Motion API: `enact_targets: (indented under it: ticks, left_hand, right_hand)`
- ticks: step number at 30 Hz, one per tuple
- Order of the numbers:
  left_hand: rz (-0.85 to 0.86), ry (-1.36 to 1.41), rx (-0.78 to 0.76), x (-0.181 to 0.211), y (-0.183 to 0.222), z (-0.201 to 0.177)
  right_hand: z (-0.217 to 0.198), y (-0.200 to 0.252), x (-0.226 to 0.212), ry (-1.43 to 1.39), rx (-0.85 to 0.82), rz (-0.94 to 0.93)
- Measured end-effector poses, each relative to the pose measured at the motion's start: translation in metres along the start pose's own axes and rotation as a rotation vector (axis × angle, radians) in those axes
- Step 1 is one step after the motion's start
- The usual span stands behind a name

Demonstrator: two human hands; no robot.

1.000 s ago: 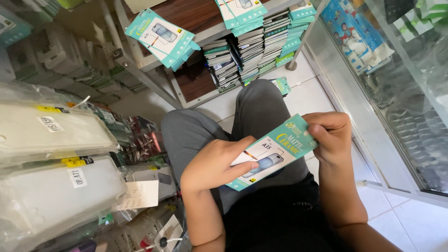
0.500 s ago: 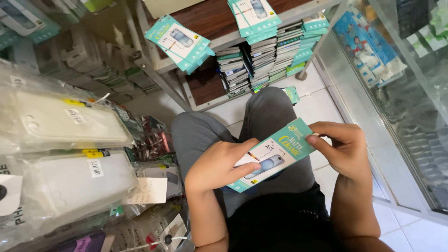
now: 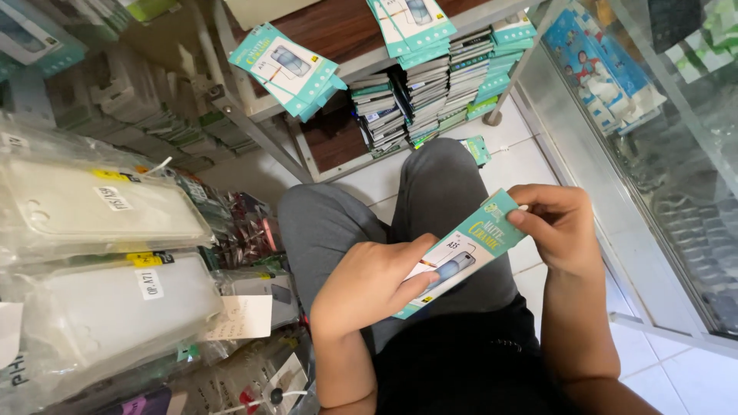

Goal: The person cleans screen protector packaging with a blue cloth and organizes the packages on a shelf.

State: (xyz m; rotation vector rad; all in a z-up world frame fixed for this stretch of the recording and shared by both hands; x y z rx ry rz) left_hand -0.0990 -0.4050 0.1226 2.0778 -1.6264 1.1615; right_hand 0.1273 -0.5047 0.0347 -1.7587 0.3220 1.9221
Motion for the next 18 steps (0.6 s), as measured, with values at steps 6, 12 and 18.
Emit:
enact_targets:
  ticks: [6,12,18]
  left_hand:
    - [-0.015,-0.001,-0.029,0.003,0.001,0.003]
    - [0.012,-0.020,0.006,-0.001,0.001,0.002]
    - [0.013,-0.031,0.011,-0.020,-0.003,0.010]
  right_hand:
    - [0.005,0.001,0.011,-0.076,-0.186,0.068]
    - [0.007,-0.009,0.023,-0.184,-0.196,0.071]
    - [0.001,-0.016,0.036,-0.267,-0.103,0.078]
Point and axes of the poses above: each hand's wrist, its own y-axis away from the middle knuckle, its own z-axis out of the palm, x = y × z, the point moved 9 cm from there along -y, towards the middle knuckle, and after that the axes turned 3 degrees about x, right-handed, at the moved point
